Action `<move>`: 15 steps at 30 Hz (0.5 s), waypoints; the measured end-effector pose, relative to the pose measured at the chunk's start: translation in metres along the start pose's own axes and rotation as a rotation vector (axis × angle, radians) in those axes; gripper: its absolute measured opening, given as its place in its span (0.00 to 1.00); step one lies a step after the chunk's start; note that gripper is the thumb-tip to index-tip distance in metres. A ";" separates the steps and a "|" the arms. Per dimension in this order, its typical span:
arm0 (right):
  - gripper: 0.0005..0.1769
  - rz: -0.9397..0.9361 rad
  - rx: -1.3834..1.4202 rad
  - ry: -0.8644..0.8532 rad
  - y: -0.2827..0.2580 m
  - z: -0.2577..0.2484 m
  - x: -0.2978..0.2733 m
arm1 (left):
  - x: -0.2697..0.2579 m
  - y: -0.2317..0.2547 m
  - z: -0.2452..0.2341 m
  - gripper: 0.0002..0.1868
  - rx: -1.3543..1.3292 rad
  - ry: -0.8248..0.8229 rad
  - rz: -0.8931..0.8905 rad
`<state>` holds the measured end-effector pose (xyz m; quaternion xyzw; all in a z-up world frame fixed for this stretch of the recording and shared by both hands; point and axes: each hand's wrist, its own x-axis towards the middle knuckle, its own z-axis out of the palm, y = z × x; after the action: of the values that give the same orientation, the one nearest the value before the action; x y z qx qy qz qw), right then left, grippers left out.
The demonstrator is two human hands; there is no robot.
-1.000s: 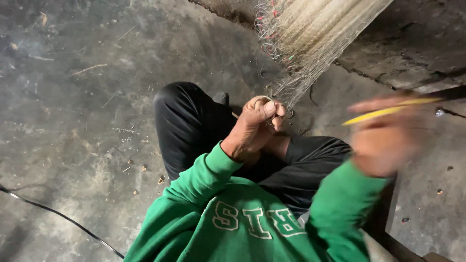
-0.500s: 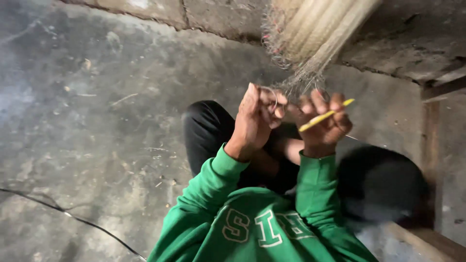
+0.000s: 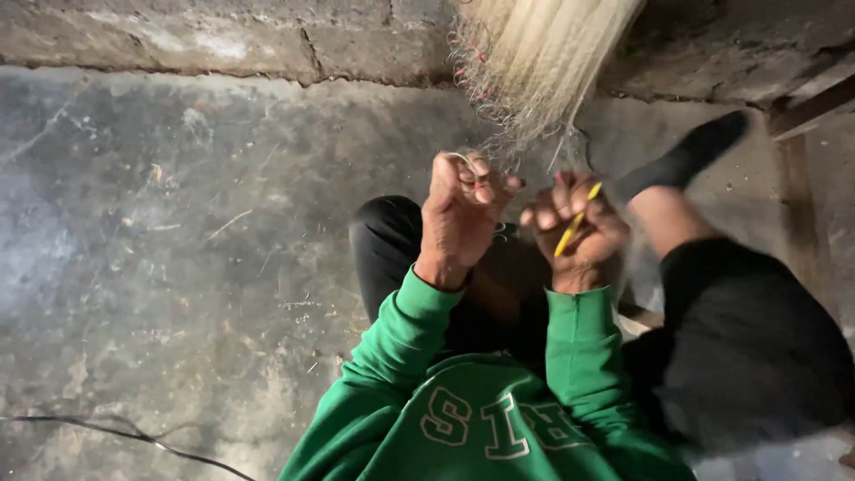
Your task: The person repairs a fishing net by tying knots in the mesh with thread, then trimming the thread with scissors. The person also uses a stick to tap the thread.
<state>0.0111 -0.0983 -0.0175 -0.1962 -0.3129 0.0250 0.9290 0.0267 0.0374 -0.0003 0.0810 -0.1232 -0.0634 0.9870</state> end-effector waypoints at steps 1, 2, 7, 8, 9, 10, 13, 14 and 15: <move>0.07 -0.013 -0.076 0.041 0.004 -0.001 -0.002 | 0.002 0.003 0.001 0.14 0.007 0.025 -0.019; 0.07 -0.026 -0.152 0.082 0.007 -0.002 -0.004 | 0.005 0.005 0.001 0.14 0.014 0.049 -0.037; 0.12 0.081 -0.269 0.070 0.004 -0.004 0.000 | 0.010 0.009 -0.005 0.14 -0.080 0.016 -0.035; 0.15 0.079 -0.341 0.082 0.003 -0.008 -0.001 | 0.011 0.009 -0.007 0.14 -0.064 0.002 -0.036; 0.15 0.104 -0.329 0.068 0.003 -0.006 0.001 | 0.012 0.006 -0.011 0.14 -0.063 0.008 -0.006; 0.15 0.098 -0.386 0.061 0.002 -0.005 0.003 | 0.014 0.003 -0.015 0.14 -0.027 0.006 0.018; 0.15 0.139 -0.436 0.056 -0.002 -0.013 -0.002 | 0.015 -0.006 -0.024 0.12 0.007 -0.011 0.096; 0.16 0.155 -0.453 0.057 -0.005 -0.019 -0.004 | 0.018 -0.011 -0.026 0.12 0.000 -0.053 0.126; 0.16 0.168 -0.436 0.059 -0.010 -0.022 -0.001 | 0.018 -0.015 -0.027 0.12 0.010 -0.038 0.138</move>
<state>0.0225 -0.1150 -0.0305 -0.4181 -0.2663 0.0286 0.8680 0.0489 0.0238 -0.0250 0.0760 -0.1475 0.0037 0.9861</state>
